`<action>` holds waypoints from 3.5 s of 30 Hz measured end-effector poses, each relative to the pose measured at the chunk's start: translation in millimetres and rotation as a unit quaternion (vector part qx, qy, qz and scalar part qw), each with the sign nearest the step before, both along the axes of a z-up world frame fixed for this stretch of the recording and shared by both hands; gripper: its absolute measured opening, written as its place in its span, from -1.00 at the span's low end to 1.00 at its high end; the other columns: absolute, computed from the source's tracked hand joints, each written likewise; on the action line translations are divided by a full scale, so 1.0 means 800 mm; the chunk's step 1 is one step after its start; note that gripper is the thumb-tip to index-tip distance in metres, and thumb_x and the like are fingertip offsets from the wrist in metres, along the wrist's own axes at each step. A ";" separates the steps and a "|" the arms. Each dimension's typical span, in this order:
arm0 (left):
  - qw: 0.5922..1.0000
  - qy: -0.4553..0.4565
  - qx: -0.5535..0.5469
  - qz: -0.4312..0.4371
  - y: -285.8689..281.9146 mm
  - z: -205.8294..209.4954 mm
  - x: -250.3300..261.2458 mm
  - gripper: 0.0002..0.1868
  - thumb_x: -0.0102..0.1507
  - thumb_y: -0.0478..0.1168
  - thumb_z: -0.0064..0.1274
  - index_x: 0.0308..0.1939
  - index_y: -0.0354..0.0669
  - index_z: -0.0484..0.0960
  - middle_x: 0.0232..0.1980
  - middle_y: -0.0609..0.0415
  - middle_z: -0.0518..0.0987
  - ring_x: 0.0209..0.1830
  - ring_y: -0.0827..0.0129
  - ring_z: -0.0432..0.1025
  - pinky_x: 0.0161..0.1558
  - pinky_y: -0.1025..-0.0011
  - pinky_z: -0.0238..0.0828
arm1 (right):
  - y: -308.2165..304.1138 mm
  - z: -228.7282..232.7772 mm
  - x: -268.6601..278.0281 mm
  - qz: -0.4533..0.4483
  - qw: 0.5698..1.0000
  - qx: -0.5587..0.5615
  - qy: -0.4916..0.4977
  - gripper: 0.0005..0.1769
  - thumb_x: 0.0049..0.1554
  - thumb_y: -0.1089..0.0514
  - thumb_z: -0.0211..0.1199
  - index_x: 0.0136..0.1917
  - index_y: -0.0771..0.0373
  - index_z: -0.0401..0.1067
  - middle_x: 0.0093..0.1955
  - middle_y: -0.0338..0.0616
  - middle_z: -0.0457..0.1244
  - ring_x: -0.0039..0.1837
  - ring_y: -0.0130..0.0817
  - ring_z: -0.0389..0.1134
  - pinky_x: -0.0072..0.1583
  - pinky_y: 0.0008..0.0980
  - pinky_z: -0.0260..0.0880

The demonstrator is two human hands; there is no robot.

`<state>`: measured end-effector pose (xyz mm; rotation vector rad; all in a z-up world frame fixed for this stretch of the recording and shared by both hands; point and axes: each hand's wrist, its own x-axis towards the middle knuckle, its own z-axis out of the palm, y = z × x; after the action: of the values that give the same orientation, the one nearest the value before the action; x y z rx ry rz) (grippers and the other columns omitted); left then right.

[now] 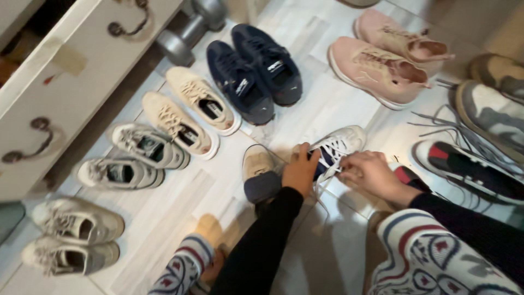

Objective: The person sits on the floor and laces a white sneaker with white laces. They thread the laces through the eyelets and tie a knot, then adjust the laces and the shoe tongue.

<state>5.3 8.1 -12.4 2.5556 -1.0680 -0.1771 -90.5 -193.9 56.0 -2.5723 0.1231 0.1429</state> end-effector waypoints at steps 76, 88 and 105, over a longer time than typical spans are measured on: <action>0.931 -0.289 -0.222 -0.002 0.123 0.534 -0.037 -0.34 -0.01 -0.47 0.03 0.17 0.05 0.51 -0.14 -0.05 0.52 -0.14 0.00 0.50 -0.24 0.13 0.44 | 0.117 0.462 -0.041 -0.042 0.967 0.116 -0.223 -0.74 0.09 0.03 0.38 -0.11 0.26 0.51 -0.21 -0.19 0.43 -0.14 -0.46 0.43 -0.03 -0.37 0.44; 0.941 -0.274 -0.199 0.012 0.130 0.531 -0.026 -0.36 0.01 -0.47 0.05 0.17 0.06 0.52 -0.17 -0.02 0.51 -0.15 0.03 0.50 -0.19 0.13 0.43 | 0.127 0.477 -0.031 -0.026 0.972 0.122 -0.198 -0.89 0.11 0.16 0.31 -0.14 0.24 0.50 -0.31 -0.18 0.41 -0.27 -0.42 0.38 -0.15 -0.36 0.38; 0.938 -0.302 -0.169 0.000 0.150 0.520 -0.001 -0.49 0.12 -0.43 -0.02 0.14 0.04 0.54 -0.17 -0.04 0.53 -0.16 0.01 0.49 -0.17 0.12 0.44 | 0.110 0.479 -0.033 0.054 0.954 0.117 -0.270 -0.84 0.06 0.17 0.32 -0.10 0.27 0.49 -0.03 -0.13 0.46 0.07 -0.33 0.47 0.14 -0.33 0.41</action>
<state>4.1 128.1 403.8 2.3300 -1.1711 0.7746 -117.1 -106.2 439.2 -2.2881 -0.2258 -0.4778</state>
